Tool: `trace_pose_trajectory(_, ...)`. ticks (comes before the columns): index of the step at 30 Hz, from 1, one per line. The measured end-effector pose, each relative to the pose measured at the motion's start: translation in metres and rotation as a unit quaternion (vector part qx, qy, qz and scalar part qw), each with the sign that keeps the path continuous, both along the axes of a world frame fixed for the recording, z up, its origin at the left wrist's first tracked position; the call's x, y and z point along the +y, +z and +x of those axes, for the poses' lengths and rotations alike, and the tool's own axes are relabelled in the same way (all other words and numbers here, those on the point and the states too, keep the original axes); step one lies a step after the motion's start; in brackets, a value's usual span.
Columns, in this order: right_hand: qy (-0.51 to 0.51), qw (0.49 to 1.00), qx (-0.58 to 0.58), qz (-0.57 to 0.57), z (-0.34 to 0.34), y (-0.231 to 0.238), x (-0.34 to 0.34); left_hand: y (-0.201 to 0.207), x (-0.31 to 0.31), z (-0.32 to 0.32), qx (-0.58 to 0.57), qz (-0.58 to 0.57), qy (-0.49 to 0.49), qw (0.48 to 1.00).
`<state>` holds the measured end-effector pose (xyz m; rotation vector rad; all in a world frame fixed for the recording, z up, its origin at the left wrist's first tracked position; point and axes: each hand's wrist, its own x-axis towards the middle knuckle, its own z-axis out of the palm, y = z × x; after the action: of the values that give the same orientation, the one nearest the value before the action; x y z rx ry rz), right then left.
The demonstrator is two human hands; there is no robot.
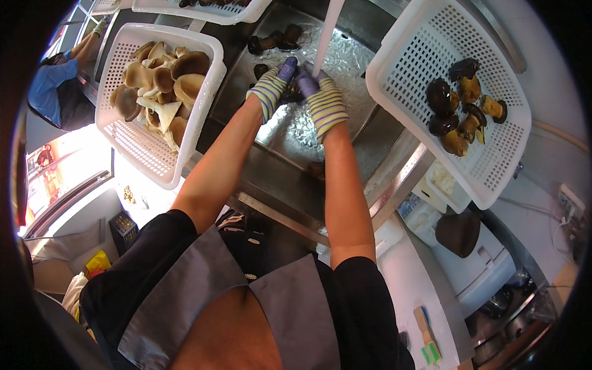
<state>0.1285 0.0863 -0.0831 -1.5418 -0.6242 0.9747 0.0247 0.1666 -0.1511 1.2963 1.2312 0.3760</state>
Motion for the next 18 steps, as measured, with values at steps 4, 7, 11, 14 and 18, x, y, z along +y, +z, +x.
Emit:
trace_pose_trajectory(4,0.009,0.989,-0.108,-0.102,0.008,-0.006,-0.001,0.02,-0.003,0.006,-0.002,-0.075,0.054,0.996)
trace_pose_trajectory(7,0.027,0.993,0.017,-0.112,0.014,-0.012,-0.003,0.042,-0.003,0.005,-0.016,-0.149,0.084,0.985)
trace_pose_trajectory(11,0.047,0.994,-0.054,-0.086,0.013,-0.019,-0.007,0.056,-0.008,0.006,-0.118,-0.272,0.047,0.954)
trace_pose_trajectory(14,0.048,0.988,0.132,-0.064,0.011,-0.02,-0.011,0.06,-0.007,0.006,-0.001,-0.283,0.05,0.958)
trace_pose_trajectory(18,0.055,0.997,0.042,-0.016,0.014,-0.019,-0.012,0.061,-0.003,0.004,-0.019,-0.22,0.12,0.968)
